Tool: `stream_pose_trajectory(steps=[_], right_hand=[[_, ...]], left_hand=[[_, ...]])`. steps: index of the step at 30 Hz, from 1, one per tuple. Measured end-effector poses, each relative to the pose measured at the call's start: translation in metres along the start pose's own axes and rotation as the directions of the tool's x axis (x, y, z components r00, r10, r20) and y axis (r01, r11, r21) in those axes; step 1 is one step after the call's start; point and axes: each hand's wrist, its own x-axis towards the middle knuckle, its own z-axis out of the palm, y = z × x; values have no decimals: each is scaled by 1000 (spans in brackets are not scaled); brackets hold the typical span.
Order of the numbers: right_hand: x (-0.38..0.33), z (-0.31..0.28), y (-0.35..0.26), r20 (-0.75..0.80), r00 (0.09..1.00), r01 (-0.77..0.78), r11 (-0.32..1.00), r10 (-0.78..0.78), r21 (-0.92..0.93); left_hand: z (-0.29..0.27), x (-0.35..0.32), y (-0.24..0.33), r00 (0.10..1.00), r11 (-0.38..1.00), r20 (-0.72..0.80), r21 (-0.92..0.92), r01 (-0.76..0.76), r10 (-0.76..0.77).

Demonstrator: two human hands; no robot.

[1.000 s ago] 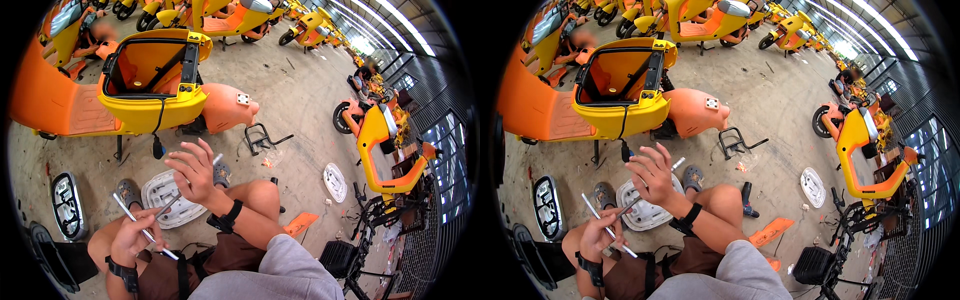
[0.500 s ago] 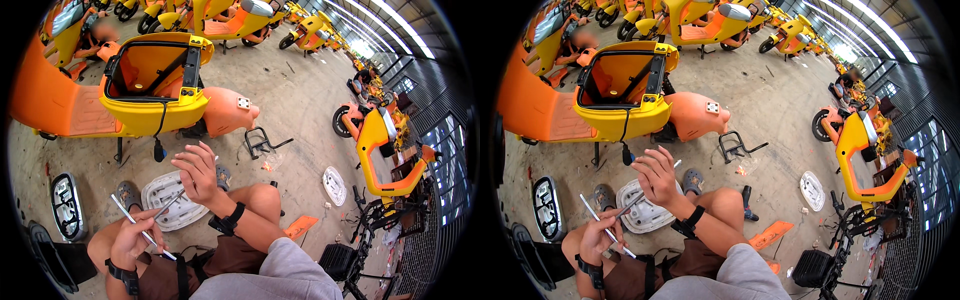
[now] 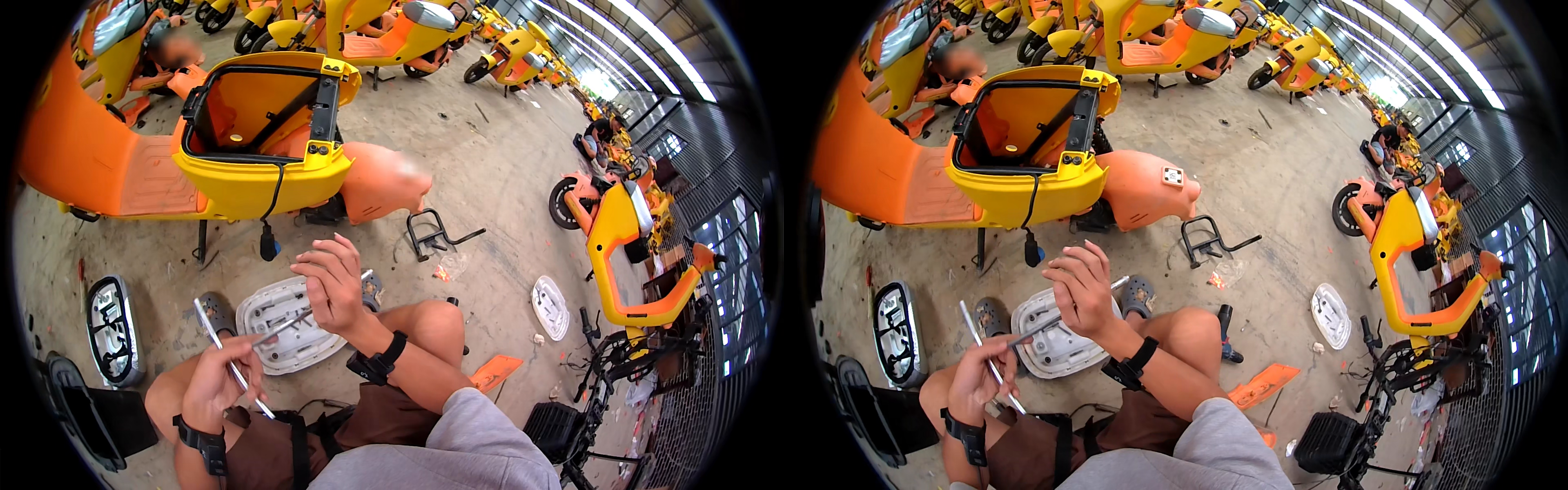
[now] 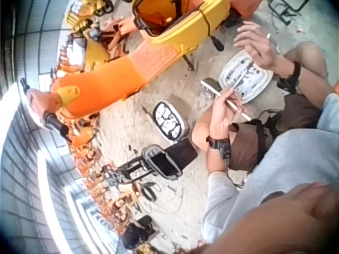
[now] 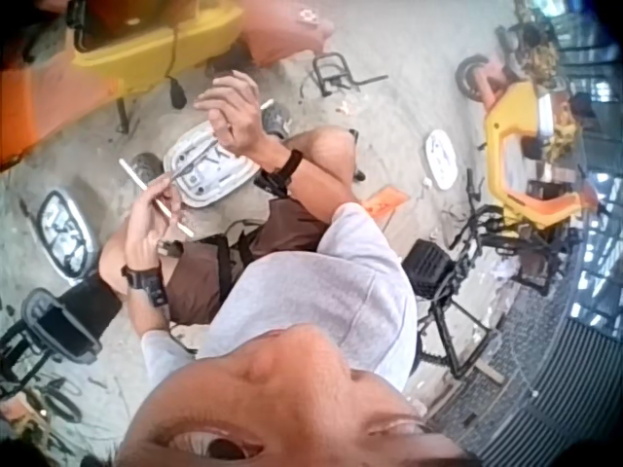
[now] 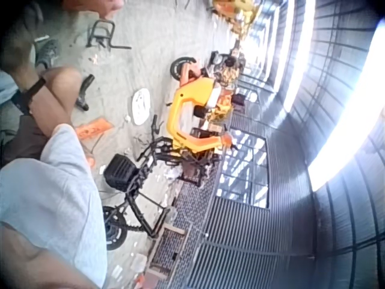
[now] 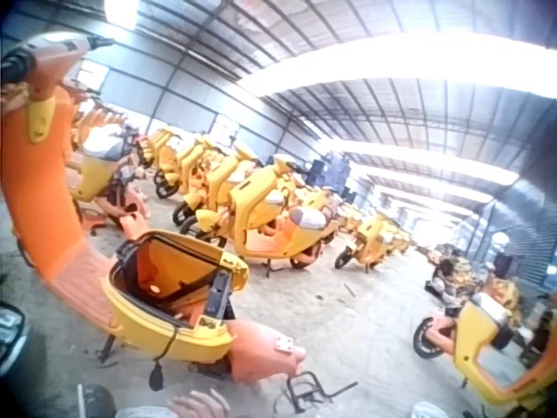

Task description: The person assembles internal components of a scooter, using a hammer to tap a metal rod into a white plastic housing and then using a power drill to secure screws.

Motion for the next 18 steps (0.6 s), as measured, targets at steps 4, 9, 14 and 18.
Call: stream_pose_trajectory(steps=[4,9,14,18], right_hand=[[0,-2,1,-14,1000,4,1000,-5,-17],[-2,2,6,-25,999,-25,999,24,-47],[-1,3,6,-19,998,-56,998,55,-37],[-1,0,5,-28,998,-62,997,61,-43]], left_hand=[[-11,15,-11,949,981,-312,-190,-30,-31],[7,7,-15,963,993,-242,44,-113,121],[14,1,-8,999,999,-37,22,-30,30],[-19,16,-22,984,988,-176,-150,-21,-5]])
